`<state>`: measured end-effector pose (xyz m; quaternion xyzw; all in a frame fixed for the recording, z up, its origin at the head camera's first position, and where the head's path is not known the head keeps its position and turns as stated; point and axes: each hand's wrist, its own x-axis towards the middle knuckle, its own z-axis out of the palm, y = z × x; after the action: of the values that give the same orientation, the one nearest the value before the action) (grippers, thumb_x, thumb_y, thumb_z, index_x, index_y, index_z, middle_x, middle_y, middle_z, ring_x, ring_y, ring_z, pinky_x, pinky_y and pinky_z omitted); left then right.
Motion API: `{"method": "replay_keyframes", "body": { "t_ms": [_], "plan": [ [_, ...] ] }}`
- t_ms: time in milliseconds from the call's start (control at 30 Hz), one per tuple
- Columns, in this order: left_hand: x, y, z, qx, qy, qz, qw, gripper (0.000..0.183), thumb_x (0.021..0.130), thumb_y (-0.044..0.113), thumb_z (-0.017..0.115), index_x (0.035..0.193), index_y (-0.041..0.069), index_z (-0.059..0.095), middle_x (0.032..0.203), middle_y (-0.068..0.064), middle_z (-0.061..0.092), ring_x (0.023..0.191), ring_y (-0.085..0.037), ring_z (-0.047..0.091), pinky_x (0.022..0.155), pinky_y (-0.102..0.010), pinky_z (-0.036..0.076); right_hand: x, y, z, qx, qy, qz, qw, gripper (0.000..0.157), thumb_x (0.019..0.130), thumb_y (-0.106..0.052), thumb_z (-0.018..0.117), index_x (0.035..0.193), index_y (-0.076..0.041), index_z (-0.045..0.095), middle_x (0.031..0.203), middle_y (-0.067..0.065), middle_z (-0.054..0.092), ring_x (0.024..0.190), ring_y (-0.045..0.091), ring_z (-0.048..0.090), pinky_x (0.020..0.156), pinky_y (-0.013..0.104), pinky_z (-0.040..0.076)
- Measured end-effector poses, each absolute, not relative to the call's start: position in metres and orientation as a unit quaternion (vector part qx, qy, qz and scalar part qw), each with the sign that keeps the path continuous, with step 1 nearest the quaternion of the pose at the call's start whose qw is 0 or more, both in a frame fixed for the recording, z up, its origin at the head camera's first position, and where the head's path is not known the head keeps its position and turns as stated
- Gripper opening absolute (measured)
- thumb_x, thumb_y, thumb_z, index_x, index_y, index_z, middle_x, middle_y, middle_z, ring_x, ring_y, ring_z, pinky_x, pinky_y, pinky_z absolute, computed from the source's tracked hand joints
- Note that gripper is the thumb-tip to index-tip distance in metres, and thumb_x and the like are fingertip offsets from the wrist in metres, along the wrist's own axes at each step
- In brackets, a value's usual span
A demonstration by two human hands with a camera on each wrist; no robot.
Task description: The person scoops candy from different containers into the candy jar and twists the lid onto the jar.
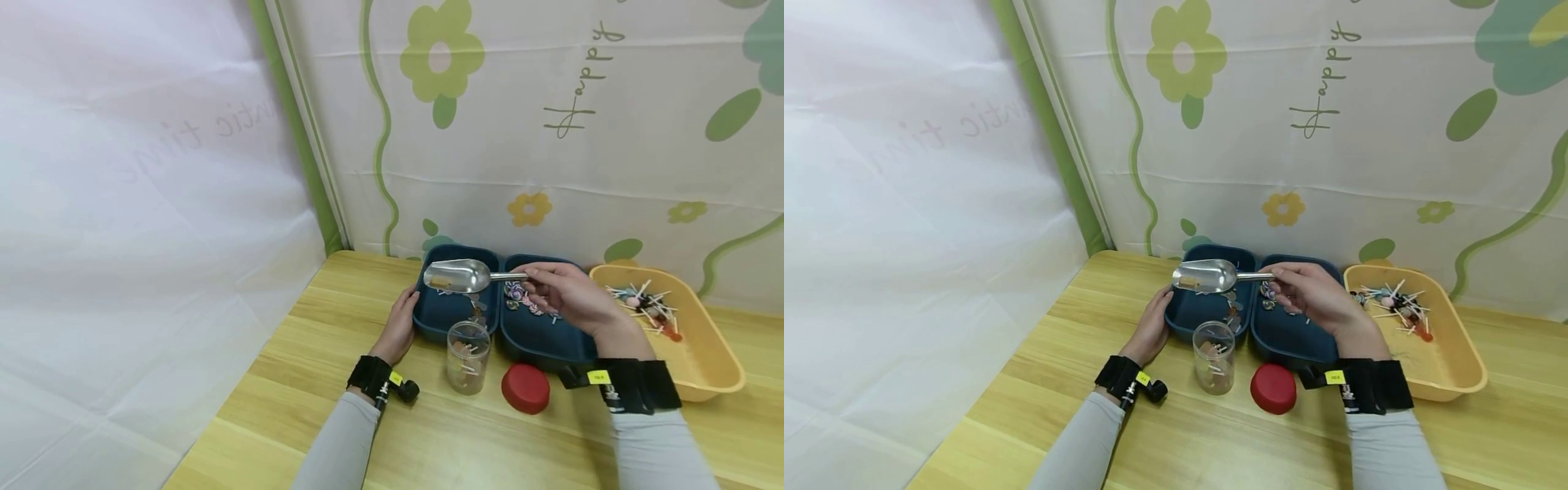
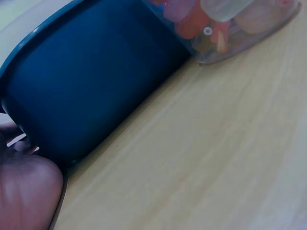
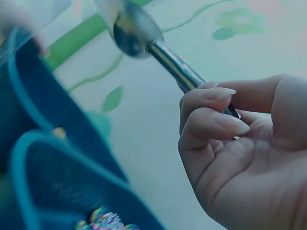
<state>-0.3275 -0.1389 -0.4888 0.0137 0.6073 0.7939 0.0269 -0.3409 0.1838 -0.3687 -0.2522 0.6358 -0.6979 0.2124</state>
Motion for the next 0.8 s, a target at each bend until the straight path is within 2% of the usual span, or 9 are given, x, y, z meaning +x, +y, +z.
{"method": "replay_keyframes", "body": {
  "t_ms": [167,333,467,600,800],
  "plan": [
    [-0.327,-0.138,-0.49,0.012,0.606,0.795,0.027,0.049,0.113,0.028,0.037,0.158,0.007,0.035,0.165,-0.011,0.029,0.154,-0.025,0.021,0.125,-0.045,0.019,-0.332,0.196,-0.35,-0.297,0.551,-0.738,0.253,0.037,0.114,-0.014,0.031,0.121,0.0,0.064,0.081,0.004,0.041,0.061,0.02,0.025,0.057,0.033,0.019],
    [-0.327,-0.137,-0.489,0.011,0.604,0.797,0.025,0.05,0.113,0.029,0.037,0.158,0.007,0.034,0.165,-0.012,0.028,0.154,-0.025,0.022,0.125,-0.044,0.021,-0.325,0.207,-0.335,-0.298,0.523,-0.753,0.265,0.036,0.114,-0.014,0.03,0.12,-0.001,0.063,0.079,0.007,0.027,0.059,0.02,0.016,0.055,0.033,0.016],
    [-0.329,-0.138,-0.49,0.023,0.606,0.795,0.025,0.052,0.114,0.03,0.036,0.16,0.006,0.031,0.166,-0.013,0.028,0.153,-0.025,0.024,0.125,-0.043,0.022,-0.319,0.218,-0.326,-0.303,0.535,-0.749,0.247,0.037,0.114,-0.012,0.029,0.119,-0.001,0.064,0.076,0.007,0.022,0.057,0.021,0.011,0.053,0.033,0.013],
    [-0.33,-0.139,-0.491,0.038,0.606,0.794,0.022,0.052,0.114,0.03,0.036,0.159,0.005,0.031,0.165,-0.014,0.028,0.153,-0.025,0.024,0.125,-0.044,0.022,-0.312,0.234,-0.32,-0.314,0.587,-0.715,0.211,0.038,0.114,-0.011,0.027,0.119,-0.002,0.064,0.075,0.008,0.023,0.057,0.023,0.012,0.053,0.036,0.013],
    [-0.33,-0.138,-0.492,0.036,0.605,0.795,0.024,0.052,0.114,0.03,0.037,0.16,0.006,0.031,0.166,-0.013,0.028,0.154,-0.024,0.024,0.125,-0.043,0.022,-0.298,0.25,-0.312,-0.304,0.73,-0.598,0.131,0.033,0.113,-0.013,0.033,0.12,-0.001,0.062,0.075,0.006,0.041,0.059,0.029,0.026,0.052,0.041,0.022]
  ]
}}
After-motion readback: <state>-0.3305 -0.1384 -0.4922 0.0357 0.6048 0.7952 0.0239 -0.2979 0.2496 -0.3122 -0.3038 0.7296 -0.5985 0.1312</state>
